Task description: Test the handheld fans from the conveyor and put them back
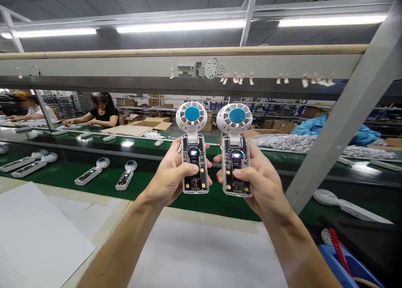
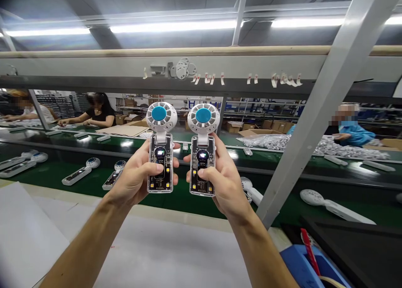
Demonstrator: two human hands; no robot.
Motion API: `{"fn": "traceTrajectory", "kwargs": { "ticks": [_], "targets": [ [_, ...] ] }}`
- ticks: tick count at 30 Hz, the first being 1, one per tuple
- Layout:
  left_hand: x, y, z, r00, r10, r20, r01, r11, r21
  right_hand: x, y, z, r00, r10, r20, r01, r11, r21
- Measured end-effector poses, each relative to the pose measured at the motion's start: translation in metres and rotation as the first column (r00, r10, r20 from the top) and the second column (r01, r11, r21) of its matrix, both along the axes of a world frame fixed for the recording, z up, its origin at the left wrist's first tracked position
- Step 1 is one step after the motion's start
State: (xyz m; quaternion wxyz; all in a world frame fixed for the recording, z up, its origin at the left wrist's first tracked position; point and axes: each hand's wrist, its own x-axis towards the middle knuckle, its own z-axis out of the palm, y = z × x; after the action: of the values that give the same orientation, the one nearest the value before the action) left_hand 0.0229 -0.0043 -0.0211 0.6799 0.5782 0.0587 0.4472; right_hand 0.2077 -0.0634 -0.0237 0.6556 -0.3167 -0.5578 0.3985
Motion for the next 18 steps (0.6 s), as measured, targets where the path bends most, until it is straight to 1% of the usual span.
{"fn": "traceTrajectory", "kwargs": {
  "ticks": [4,7,10,13,18],
  "targets": [
    [0.0,0.002,-0.002,0.998,-0.059,0.0,0.059,0.998,-0.013,0.002,0.003,-0.002,1.0,0.0,0.008,0.0,1.0,0.014],
    [0.001,0.007,-0.006,0.997,-0.068,-0.018,0.068,0.997,-0.03,0.003,0.006,-0.004,1.0,0.018,0.011,-0.018,1.0,0.016],
    [0.003,0.011,-0.009,0.998,-0.051,-0.022,0.05,0.998,-0.043,0.004,0.007,-0.005,1.0,0.026,0.004,-0.026,1.0,0.009],
    [0.003,0.01,-0.009,0.999,-0.023,-0.022,0.022,0.998,-0.058,0.004,0.008,-0.005,1.0,0.01,0.006,-0.01,1.0,0.006],
    [0.004,0.006,-0.006,0.999,0.033,-0.037,-0.034,0.999,-0.025,0.003,0.006,-0.004,1.0,-0.02,0.013,0.019,1.0,0.022]
  ]
}}
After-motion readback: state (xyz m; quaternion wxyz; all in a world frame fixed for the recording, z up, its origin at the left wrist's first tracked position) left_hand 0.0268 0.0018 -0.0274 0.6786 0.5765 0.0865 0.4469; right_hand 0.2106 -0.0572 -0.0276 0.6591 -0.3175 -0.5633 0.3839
